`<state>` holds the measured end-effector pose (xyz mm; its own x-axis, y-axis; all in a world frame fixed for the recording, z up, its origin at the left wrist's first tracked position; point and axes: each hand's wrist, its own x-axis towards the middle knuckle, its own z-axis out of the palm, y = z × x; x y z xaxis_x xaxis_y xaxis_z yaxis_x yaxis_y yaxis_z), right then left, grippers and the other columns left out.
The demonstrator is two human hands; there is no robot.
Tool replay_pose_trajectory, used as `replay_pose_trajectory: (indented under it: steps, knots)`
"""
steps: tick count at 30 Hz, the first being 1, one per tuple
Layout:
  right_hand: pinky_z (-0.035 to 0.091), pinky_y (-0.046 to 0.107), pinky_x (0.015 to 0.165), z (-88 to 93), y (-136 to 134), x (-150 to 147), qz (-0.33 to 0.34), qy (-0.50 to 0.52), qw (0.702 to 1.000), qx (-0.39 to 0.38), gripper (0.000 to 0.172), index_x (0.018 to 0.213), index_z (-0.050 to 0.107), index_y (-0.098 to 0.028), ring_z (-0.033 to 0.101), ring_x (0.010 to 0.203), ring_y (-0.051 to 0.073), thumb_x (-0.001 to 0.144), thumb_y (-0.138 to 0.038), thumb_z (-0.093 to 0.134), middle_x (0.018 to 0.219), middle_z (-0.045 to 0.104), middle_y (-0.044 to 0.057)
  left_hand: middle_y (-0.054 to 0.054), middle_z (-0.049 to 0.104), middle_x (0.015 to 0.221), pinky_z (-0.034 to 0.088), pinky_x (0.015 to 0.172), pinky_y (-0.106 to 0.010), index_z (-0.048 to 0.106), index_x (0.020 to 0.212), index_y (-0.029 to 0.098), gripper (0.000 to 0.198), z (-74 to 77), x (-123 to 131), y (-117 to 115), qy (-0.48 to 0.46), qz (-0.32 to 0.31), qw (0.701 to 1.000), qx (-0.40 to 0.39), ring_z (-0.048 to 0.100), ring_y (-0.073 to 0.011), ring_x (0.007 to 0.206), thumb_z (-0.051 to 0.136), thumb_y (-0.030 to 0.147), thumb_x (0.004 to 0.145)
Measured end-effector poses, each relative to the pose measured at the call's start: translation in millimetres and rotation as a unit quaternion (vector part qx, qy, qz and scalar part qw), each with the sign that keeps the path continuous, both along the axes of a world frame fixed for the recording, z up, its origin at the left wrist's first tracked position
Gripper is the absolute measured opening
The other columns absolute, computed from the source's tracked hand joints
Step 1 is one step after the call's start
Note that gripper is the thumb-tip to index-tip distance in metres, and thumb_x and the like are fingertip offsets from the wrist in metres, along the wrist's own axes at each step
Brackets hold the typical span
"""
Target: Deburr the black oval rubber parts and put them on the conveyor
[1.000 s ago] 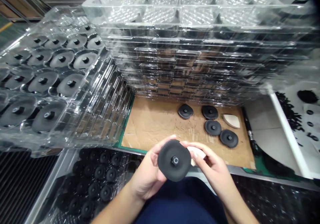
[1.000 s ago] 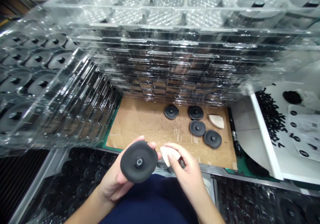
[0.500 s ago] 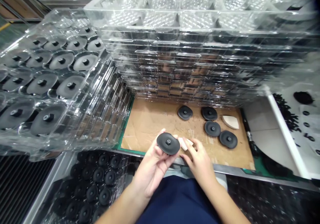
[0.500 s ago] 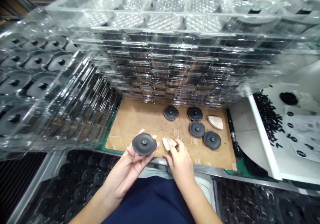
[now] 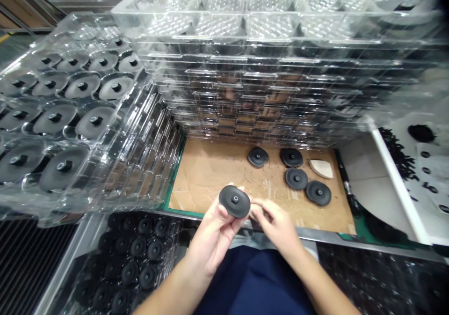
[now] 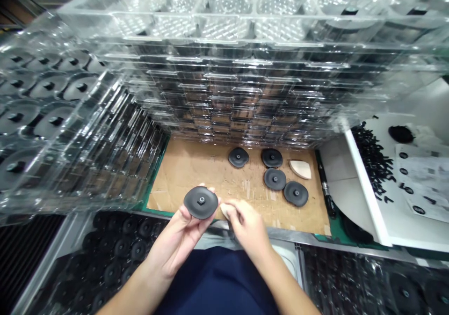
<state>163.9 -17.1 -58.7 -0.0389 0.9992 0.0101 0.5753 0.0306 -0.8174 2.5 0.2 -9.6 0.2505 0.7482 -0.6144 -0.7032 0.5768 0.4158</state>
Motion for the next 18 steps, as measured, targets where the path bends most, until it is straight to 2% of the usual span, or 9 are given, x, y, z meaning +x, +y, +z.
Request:
replay_pose_trajectory:
  steps: [2, 4, 6, 8, 10, 11, 15, 16, 18]
  knots:
    - [0.054, 0.026, 0.064, 26.7, 8, 1, -0.03, 0.014, 0.999, 0.004, 0.022, 0.102, 0.065, -0.02, 0.067, 0.079, 0.017, 0.092, -0.03, 0.048, 0.094, 0.071, 0.006, -0.011, 0.063, 0.125, 0.052, 0.088, -0.03, 0.061, 0.117, 0.019, 0.063, 0.5, 3, 0, 0.007, -0.003, 1.0, 0.012, 0.063, -0.0236, 0.107, 0.083, 0.032, 0.06]
    - [0.052, 0.024, 0.064, 58.0, 14, -4, -0.043, 0.039, 0.997, 0.043, 0.022, 0.108, 0.062, -0.021, 0.064, 0.079, 0.016, 0.092, -0.028, 0.049, 0.097, 0.069, 0.005, -0.008, 0.066, 0.12, 0.053, 0.084, -0.027, 0.063, 0.114, 0.021, 0.062, 2.2, 6, -1, 0.015, -0.011, 0.999, 0.027, 0.064, -0.0214, 0.104, 0.084, 0.031, 0.058]
    - [0.052, 0.024, 0.07, 84.9, 17, -12, -0.005, 0.066, 0.992, 0.108, 0.023, 0.111, 0.061, -0.02, 0.063, 0.082, 0.015, 0.092, -0.021, 0.048, 0.096, 0.068, 0.005, -0.007, 0.069, 0.112, 0.052, 0.084, -0.025, 0.065, 0.112, 0.021, 0.057, 5.4, 9, -1, 0.013, -0.037, 0.999, 0.034, 0.065, -0.0193, 0.1, 0.084, 0.03, 0.058]
    - [0.052, 0.023, 0.074, 101.3, 17, -19, 0.07, 0.088, 0.988, 0.111, 0.024, 0.109, 0.061, -0.019, 0.063, 0.083, 0.013, 0.09, -0.014, 0.048, 0.092, 0.067, 0.004, -0.006, 0.071, 0.109, 0.051, 0.085, -0.024, 0.066, 0.109, 0.021, 0.054, 9.0, 10, -1, 0.015, -0.058, 0.998, 0.032, 0.065, -0.019, 0.099, 0.084, 0.027, 0.058]
    - [0.052, 0.02, 0.07, 107.2, 19, -23, 0.136, 0.087, 0.985, 0.059, 0.021, 0.102, 0.063, -0.02, 0.063, 0.077, 0.011, 0.089, -0.011, 0.049, 0.086, 0.067, 0.001, -0.004, 0.071, 0.107, 0.052, 0.083, -0.023, 0.066, 0.11, 0.023, 0.054, 11.8, 9, -1, 0.033, -0.053, 0.998, 0.025, 0.066, -0.0179, 0.096, 0.084, 0.022, 0.059]
    - [0.051, 0.02, 0.068, 107.4, 20, -24, 0.148, 0.079, 0.985, 0.045, 0.019, 0.099, 0.064, -0.02, 0.063, 0.075, 0.011, 0.089, -0.012, 0.05, 0.084, 0.066, 0.001, -0.003, 0.072, 0.105, 0.052, 0.081, -0.023, 0.065, 0.111, 0.023, 0.055, 12.8, 9, -1, 0.042, -0.05, 0.998, 0.024, 0.066, -0.0174, 0.093, 0.083, 0.02, 0.059]
    - [0.052, 0.026, 0.073, 104.1, 24, -27, 0.07, 0.056, 0.986, 0.141, 0.022, 0.105, 0.061, -0.015, 0.063, 0.079, 0.015, 0.091, -0.013, 0.044, 0.087, 0.066, 0.006, -0.002, 0.072, 0.086, 0.051, 0.083, -0.024, 0.069, 0.105, 0.02, 0.047, 15.0, 10, -3, 0.026, -0.082, 0.995, 0.048, 0.066, -0.0164, 0.084, 0.082, 0.019, 0.061]
    - [0.051, 0.026, 0.075, 104.5, 22, -26, 0.079, 0.069, 0.983, 0.149, 0.023, 0.107, 0.061, -0.014, 0.063, 0.082, 0.015, 0.091, -0.012, 0.044, 0.089, 0.066, 0.007, -0.002, 0.072, 0.087, 0.051, 0.084, -0.024, 0.07, 0.103, 0.02, 0.046, 15.7, 9, -3, 0.015, -0.09, 0.994, 0.053, 0.066, -0.0167, 0.086, 0.083, 0.02, 0.059]
    - [0.051, 0.021, 0.072, 107.2, 14, -18, 0.138, 0.097, 0.979, 0.111, 0.021, 0.104, 0.062, -0.016, 0.063, 0.077, 0.012, 0.089, -0.01, 0.048, 0.085, 0.066, 0.003, -0.002, 0.073, 0.094, 0.05, 0.083, -0.023, 0.071, 0.099, 0.022, 0.05, 17.1, 7, -2, 0.001, -0.089, 0.995, 0.053, 0.066, -0.0169, 0.09, 0.087, 0.022, 0.051]
